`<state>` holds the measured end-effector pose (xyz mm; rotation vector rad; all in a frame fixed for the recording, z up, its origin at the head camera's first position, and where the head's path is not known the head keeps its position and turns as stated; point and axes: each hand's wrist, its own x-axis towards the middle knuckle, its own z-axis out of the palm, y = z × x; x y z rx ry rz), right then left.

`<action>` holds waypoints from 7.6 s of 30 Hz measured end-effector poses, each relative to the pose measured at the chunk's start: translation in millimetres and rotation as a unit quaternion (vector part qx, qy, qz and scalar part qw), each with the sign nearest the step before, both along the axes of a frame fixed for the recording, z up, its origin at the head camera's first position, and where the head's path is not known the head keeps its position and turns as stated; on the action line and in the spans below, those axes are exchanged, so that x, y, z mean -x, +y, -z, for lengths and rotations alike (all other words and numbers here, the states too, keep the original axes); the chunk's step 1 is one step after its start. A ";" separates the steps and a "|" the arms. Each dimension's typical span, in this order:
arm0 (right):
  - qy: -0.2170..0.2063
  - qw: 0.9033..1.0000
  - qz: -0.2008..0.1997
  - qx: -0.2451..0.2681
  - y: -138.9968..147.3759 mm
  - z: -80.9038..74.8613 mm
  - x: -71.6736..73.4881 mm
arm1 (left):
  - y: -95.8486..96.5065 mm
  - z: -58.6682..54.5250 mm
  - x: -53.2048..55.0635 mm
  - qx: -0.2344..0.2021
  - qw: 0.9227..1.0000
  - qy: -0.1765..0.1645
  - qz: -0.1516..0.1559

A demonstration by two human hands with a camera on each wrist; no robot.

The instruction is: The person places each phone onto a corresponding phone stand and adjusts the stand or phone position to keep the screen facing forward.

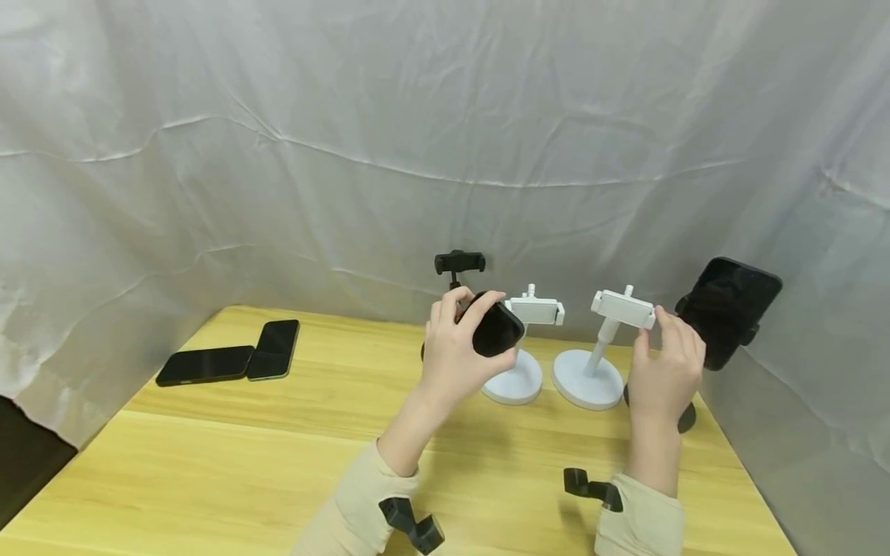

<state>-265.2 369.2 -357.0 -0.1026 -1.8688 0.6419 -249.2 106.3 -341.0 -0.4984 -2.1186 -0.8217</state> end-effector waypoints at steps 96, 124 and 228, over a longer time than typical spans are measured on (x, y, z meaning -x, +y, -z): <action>0.009 1.000 0.002 0.002 -1.9 5.7 6.6 | 94.6 -0.3 18.8 0.117 0.981 0.153 -0.026; 0.008 1.000 0.007 0.003 1.0 5.6 8.1 | 112.5 -26.6 32.0 0.096 0.991 0.097 0.016; 0.023 0.912 -0.053 -0.407 55.3 -24.8 0.2 | 163.1 -58.8 61.9 0.099 0.993 -0.054 -0.032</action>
